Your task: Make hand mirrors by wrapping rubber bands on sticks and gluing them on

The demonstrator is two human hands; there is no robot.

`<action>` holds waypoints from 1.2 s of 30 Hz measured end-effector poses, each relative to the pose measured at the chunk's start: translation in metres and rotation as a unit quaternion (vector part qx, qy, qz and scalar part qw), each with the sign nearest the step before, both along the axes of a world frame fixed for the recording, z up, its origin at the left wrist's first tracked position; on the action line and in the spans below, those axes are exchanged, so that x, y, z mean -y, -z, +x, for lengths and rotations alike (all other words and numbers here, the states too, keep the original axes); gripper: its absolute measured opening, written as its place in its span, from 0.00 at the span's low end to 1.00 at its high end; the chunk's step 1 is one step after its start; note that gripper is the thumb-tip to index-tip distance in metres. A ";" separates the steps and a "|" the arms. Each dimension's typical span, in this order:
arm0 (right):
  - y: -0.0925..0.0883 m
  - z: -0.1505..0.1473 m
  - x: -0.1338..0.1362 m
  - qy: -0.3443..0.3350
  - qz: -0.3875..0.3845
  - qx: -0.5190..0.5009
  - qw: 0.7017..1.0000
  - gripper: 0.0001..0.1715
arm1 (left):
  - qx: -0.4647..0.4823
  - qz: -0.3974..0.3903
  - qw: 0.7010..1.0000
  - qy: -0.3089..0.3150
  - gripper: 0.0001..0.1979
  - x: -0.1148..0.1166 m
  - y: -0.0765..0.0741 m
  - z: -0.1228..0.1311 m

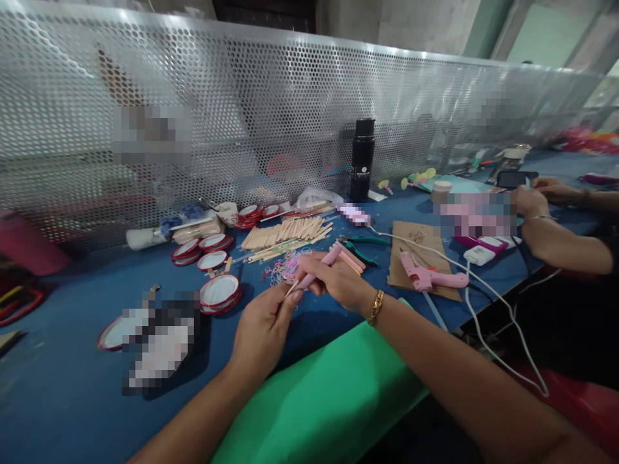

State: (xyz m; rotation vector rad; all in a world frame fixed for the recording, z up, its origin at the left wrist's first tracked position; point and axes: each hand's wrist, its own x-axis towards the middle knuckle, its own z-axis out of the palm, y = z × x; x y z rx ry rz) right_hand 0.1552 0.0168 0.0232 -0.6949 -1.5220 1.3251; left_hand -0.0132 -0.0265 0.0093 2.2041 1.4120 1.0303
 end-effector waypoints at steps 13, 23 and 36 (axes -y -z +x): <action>-0.019 -0.004 0.009 0.151 0.036 -0.094 0.983 0.26 | 0.009 0.066 0.998 -0.015 0.16 0.006 -0.013 0.016; -0.039 0.011 -0.002 0.256 0.080 -0.122 0.956 0.22 | -0.018 0.101 0.993 -0.052 0.17 0.015 -0.028 0.010; -0.033 0.011 0.036 0.060 0.188 0.054 0.979 0.12 | 0.369 -0.198 0.907 0.047 0.19 0.011 -0.025 0.010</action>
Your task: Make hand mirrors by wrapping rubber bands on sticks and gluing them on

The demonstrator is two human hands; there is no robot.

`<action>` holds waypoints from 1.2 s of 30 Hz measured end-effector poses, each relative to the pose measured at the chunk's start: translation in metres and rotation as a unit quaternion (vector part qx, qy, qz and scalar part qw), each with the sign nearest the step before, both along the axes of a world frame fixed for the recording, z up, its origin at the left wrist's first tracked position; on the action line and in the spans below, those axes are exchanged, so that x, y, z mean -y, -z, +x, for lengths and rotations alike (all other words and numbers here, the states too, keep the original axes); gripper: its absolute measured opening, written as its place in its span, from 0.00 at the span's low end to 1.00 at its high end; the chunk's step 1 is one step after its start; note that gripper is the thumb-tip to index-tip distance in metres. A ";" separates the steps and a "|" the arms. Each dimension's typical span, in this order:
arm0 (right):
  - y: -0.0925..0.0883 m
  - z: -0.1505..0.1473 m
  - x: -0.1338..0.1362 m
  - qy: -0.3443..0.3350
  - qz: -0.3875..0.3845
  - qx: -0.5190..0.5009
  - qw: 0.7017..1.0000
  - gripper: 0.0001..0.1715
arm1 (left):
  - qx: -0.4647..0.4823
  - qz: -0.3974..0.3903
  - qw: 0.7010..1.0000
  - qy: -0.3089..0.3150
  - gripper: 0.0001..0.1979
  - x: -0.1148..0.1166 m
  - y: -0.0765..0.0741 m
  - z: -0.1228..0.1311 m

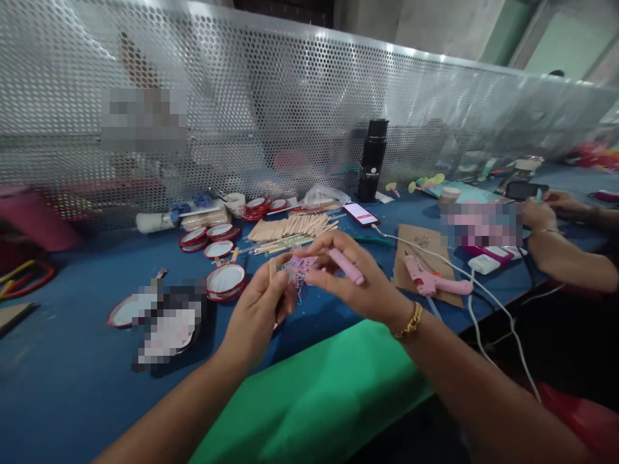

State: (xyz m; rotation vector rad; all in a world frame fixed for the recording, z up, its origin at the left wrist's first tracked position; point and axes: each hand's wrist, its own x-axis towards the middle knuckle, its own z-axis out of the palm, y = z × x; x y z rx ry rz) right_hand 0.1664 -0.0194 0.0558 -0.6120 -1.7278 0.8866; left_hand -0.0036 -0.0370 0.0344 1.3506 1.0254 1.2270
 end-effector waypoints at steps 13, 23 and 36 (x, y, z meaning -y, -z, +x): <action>0.034 0.010 -0.021 0.083 0.013 0.156 0.984 0.10 | 0.141 -0.024 0.980 -0.136 0.07 -0.007 -0.001 -0.001; 0.042 0.004 -0.031 0.207 0.075 0.229 0.948 0.09 | 0.041 -0.068 0.994 -0.076 0.16 -0.013 0.017 0.032; 0.026 -0.028 -0.024 0.201 -0.010 -0.084 0.976 0.05 | -0.070 0.000 0.996 -0.055 0.18 -0.005 0.035 0.023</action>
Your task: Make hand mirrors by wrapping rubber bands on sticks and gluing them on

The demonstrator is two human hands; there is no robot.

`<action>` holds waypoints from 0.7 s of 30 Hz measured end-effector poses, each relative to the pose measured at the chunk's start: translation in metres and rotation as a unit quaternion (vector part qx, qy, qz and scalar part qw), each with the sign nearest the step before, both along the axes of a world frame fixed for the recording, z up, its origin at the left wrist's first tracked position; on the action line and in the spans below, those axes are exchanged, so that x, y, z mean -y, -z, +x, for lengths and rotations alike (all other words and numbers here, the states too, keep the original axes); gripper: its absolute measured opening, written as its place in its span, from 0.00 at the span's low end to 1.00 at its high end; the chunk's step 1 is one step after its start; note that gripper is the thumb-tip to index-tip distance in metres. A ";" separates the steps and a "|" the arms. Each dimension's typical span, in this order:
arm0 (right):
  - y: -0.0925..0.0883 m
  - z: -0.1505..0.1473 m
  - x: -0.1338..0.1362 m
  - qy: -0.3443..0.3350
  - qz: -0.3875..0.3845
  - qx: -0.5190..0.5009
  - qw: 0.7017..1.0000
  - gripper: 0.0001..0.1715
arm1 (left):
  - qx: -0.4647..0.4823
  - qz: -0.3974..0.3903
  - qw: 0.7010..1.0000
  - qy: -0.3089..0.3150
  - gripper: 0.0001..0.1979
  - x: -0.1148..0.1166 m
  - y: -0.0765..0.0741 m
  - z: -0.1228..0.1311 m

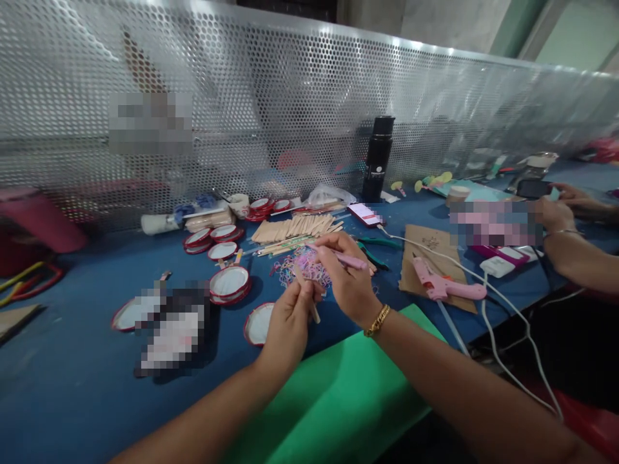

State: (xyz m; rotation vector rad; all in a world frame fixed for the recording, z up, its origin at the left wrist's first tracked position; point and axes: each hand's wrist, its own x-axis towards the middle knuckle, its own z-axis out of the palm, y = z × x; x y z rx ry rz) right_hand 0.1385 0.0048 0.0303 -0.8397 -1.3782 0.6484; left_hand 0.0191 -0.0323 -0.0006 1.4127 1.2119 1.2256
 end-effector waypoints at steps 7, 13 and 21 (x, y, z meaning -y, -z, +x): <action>0.009 0.009 0.009 0.027 0.043 0.049 0.997 0.05 | -0.038 0.064 0.996 0.047 0.16 0.011 0.004 0.001; 0.015 0.013 0.010 0.020 0.030 0.067 0.997 0.03 | -0.013 -0.011 0.997 0.080 0.19 0.004 0.008 0.001; 0.027 0.033 0.008 0.080 0.066 0.116 0.988 0.05 | -0.021 -0.041 0.996 0.078 0.19 -0.001 0.003 0.005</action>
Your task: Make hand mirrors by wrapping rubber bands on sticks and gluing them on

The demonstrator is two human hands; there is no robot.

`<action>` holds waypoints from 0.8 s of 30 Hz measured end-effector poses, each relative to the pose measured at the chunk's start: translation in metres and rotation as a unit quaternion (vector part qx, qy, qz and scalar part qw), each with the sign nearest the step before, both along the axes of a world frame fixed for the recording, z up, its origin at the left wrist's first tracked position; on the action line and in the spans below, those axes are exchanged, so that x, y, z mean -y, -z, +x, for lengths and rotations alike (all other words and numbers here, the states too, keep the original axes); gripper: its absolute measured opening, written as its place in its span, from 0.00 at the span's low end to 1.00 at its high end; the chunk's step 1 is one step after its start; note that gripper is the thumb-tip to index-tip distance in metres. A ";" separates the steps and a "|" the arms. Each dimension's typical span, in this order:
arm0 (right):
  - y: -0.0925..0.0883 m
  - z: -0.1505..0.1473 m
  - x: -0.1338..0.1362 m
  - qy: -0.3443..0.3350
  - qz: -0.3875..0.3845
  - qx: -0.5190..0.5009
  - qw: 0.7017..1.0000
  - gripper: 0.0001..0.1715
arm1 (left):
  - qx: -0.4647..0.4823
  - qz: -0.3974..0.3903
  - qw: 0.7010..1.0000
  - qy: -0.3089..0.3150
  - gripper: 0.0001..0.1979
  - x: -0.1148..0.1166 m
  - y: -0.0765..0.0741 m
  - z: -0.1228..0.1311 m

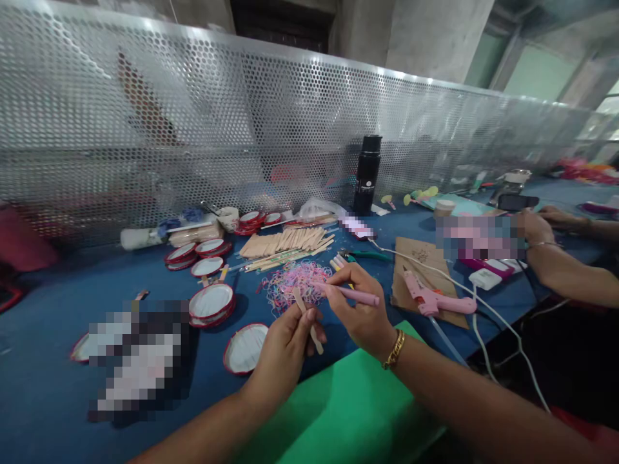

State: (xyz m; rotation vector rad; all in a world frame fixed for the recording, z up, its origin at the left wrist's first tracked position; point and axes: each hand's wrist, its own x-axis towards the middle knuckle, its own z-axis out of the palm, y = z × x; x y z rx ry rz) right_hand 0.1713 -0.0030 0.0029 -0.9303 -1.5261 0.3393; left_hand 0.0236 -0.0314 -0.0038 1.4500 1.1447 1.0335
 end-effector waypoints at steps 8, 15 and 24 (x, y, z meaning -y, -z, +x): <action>-0.002 -0.009 0.006 -0.008 0.049 0.031 0.998 0.08 | 0.007 -0.019 0.999 0.037 0.21 -0.002 0.000 -0.003; -0.001 -0.010 0.006 -0.018 0.048 0.062 0.997 0.08 | 0.007 -0.017 0.998 0.055 0.18 -0.002 0.005 -0.005; -0.001 -0.010 0.004 -0.010 0.054 0.079 0.995 0.10 | 0.006 -0.002 0.998 0.062 0.18 -0.004 0.005 -0.005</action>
